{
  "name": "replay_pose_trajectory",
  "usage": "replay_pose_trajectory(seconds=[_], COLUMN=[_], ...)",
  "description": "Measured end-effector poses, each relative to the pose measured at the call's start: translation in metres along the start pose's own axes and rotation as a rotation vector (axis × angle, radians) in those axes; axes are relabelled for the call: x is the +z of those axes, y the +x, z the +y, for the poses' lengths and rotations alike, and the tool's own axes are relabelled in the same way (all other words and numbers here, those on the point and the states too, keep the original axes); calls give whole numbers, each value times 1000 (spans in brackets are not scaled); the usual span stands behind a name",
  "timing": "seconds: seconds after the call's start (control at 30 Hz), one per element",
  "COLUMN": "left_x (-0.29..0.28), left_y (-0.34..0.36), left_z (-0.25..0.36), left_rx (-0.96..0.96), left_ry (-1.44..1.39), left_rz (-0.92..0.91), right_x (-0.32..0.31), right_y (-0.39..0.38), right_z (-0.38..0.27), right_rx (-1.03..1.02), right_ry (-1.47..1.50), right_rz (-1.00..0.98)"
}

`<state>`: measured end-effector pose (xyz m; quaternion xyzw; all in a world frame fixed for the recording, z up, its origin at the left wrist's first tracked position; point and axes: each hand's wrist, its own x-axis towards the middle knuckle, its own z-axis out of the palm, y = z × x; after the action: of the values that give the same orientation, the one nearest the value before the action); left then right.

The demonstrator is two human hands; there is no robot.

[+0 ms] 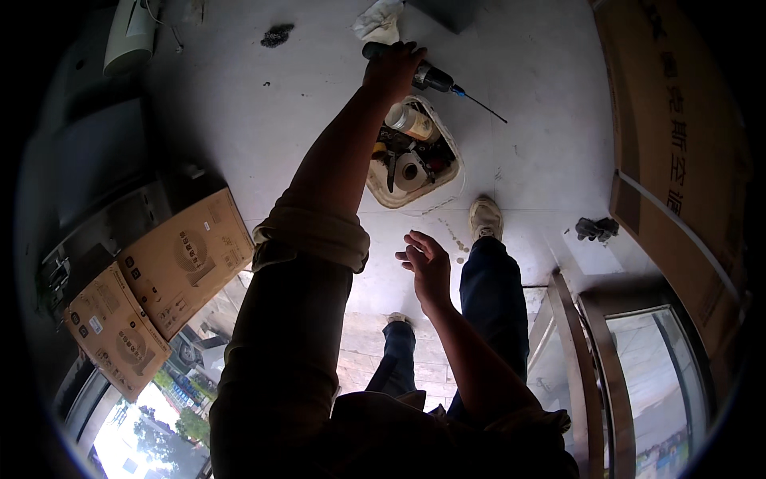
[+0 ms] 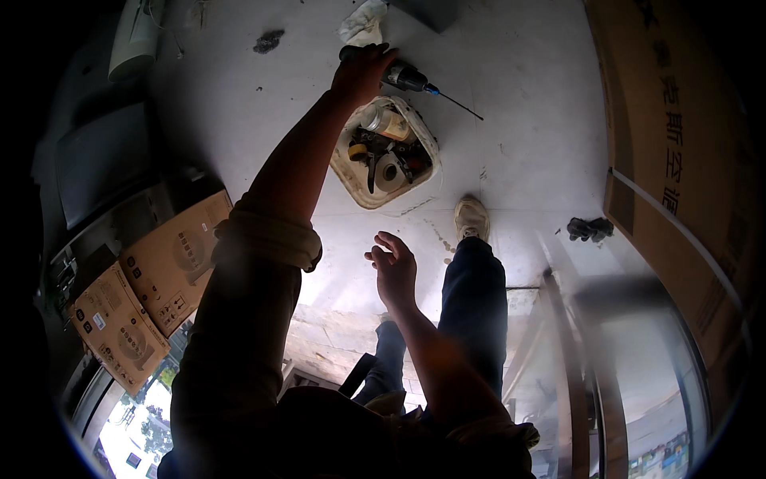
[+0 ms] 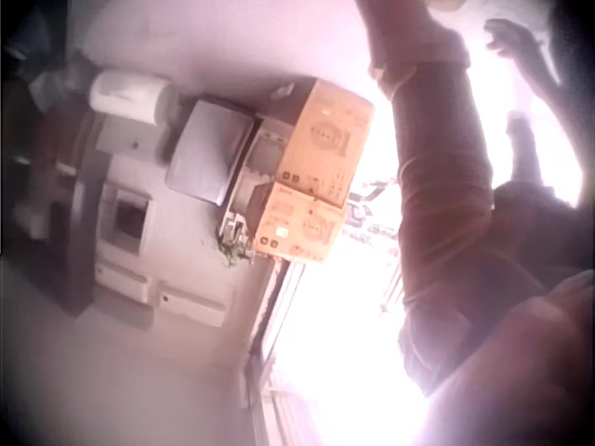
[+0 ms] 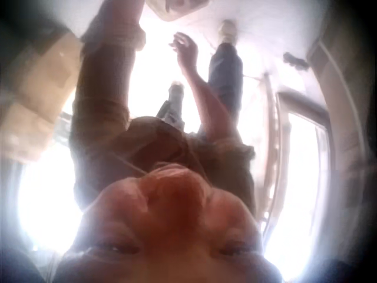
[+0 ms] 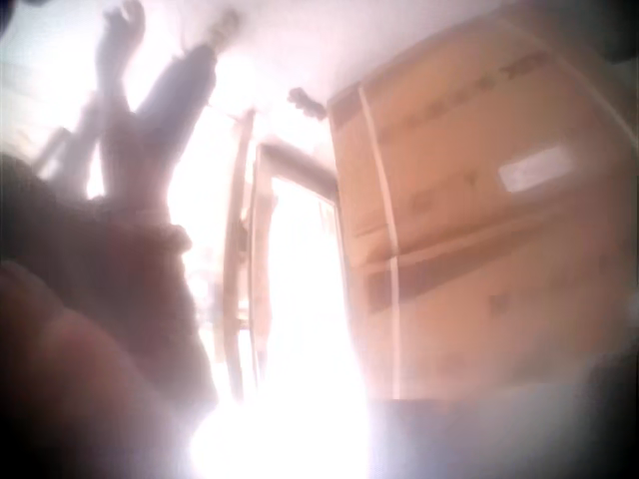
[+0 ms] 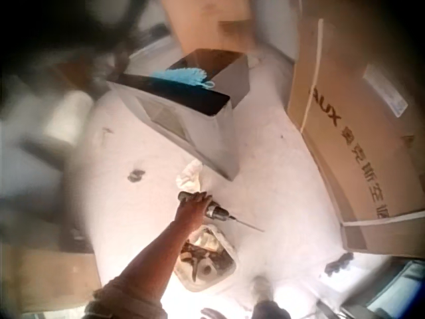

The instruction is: The person cleans a metal scraper with a red cloth and then uses a power drill to tighten screws on a disassembled range hood fan unit. The person also handles a metal filter and a white cloth during the process.

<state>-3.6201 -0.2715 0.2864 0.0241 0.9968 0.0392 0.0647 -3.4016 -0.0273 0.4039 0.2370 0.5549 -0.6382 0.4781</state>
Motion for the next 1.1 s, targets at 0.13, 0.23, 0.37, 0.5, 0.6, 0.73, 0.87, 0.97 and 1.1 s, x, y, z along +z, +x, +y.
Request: replay_pose_trajectory(seconds=[0.13, 0.23, 0.37, 0.5, 0.6, 0.73, 0.87, 0.97, 1.1], left_x=[38, 28, -6, -83, -109, -142, -160, -163, -150], left_y=[11, 17, -47, -158, -235, -353, -408, -416, -376], left_z=[7, 7, -28, -33, -10, 18, 72, 94, 73], left_rx=[-61, -84, -462, -934, -961, -1156, -1526, -1648, -805], left_ry=[111, 148, 118, -165, -374, -965, -1463, -1501, -327], left_rz=[-13, -234, -173, 22, 136, 62, -247, -555, -530], right_x=[-4, -4, 5, 19, 25, 51, 61, 66, 48], right_y=[6, 10, 6, -6, -12, -36, -49, -58, -50], right_z=[-9, -7, -9, -7, -4, 7, 43, 30, 51], right_rx=[56, 58, 32, -175, -401, -631, -656, -209, -140], right_ry=[16, 27, -24, -298, -605, -1068, -1177, -1210, -1377], right_rz=[-7, -4, -23, -107, -100, -402, -682, -814, -730])
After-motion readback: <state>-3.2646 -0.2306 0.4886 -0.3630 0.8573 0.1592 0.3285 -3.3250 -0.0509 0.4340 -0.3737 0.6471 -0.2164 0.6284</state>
